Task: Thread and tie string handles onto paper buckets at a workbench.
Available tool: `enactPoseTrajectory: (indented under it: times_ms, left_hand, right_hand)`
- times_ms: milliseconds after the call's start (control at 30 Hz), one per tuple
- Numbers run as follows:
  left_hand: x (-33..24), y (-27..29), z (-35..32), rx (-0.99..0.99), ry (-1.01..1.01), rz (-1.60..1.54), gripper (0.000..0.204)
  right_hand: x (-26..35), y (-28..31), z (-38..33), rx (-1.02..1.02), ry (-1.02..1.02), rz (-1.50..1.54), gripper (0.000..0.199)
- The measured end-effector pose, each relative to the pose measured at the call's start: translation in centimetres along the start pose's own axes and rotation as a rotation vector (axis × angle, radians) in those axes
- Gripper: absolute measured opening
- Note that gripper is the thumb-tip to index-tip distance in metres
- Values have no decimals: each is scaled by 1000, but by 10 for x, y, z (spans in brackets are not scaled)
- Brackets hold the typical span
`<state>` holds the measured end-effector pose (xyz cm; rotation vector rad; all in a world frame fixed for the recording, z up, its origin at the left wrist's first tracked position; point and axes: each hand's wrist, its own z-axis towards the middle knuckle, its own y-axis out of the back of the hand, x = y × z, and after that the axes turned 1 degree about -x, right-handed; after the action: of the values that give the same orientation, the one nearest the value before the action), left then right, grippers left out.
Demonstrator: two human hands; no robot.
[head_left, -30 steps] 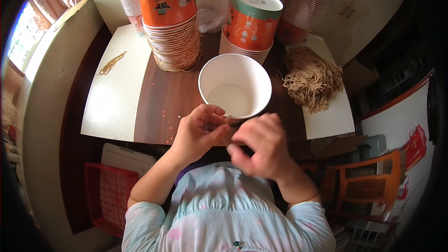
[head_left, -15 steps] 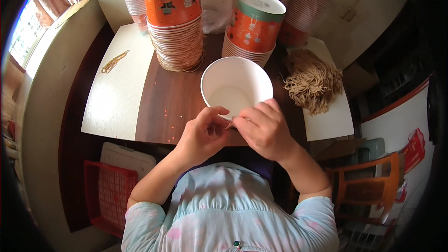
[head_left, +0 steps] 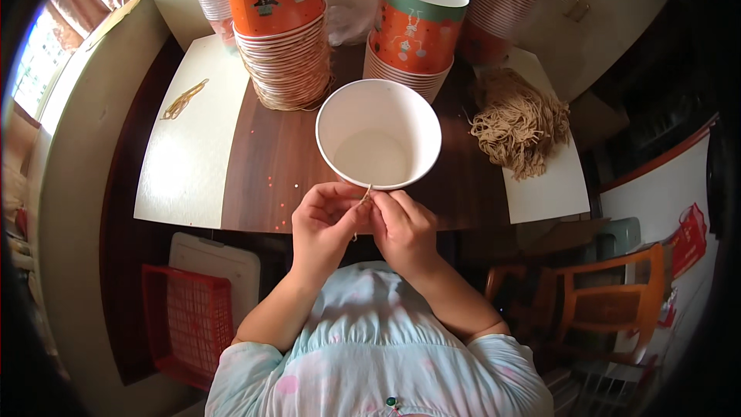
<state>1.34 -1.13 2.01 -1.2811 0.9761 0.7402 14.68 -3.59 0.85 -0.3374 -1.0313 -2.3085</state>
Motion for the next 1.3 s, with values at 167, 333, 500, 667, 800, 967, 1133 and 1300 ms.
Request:
enactPoseTrajectory:
  times_ms: [167, 333, 500, 667, 800, 967, 1133, 1300]
  left_hand:
    - [8, 17, 8, 54, 148, -227, 19]
    - [11, 18, 4, 41, 78, -238, 17]
    - [7, 10, -1, -19, -110, 24, 19]
    - [15, 16, -7, -35, -261, 210, 14]
    - [9, 14, -2, -14, -561, 639, 15]
    - [10, 9, -2, -63, -684, 777, 19]
    - [11, 13, 2, -53, -800, 866, 18]
    - [3, 15, 3, 14, -825, 915, 17]
  right_hand:
    - [3, 2, 8, 147, -380, 627, 20]
    - [8, 0, 10, 224, -823, 1245, 22]
    - [-2, -9, 7, 233, -1083, 1638, 23]
    - [4, -8, 9, 214, -1112, 1649, 22]
    - [1, -10, 5, 194, -1120, 1608, 22]
    - [14, -8, 4, 119, -1166, 1540, 22]
    - [13, -10, 1, 77, -1193, 1436, 23]
    - [11, -11, 3, 125, -1156, 1402, 20]
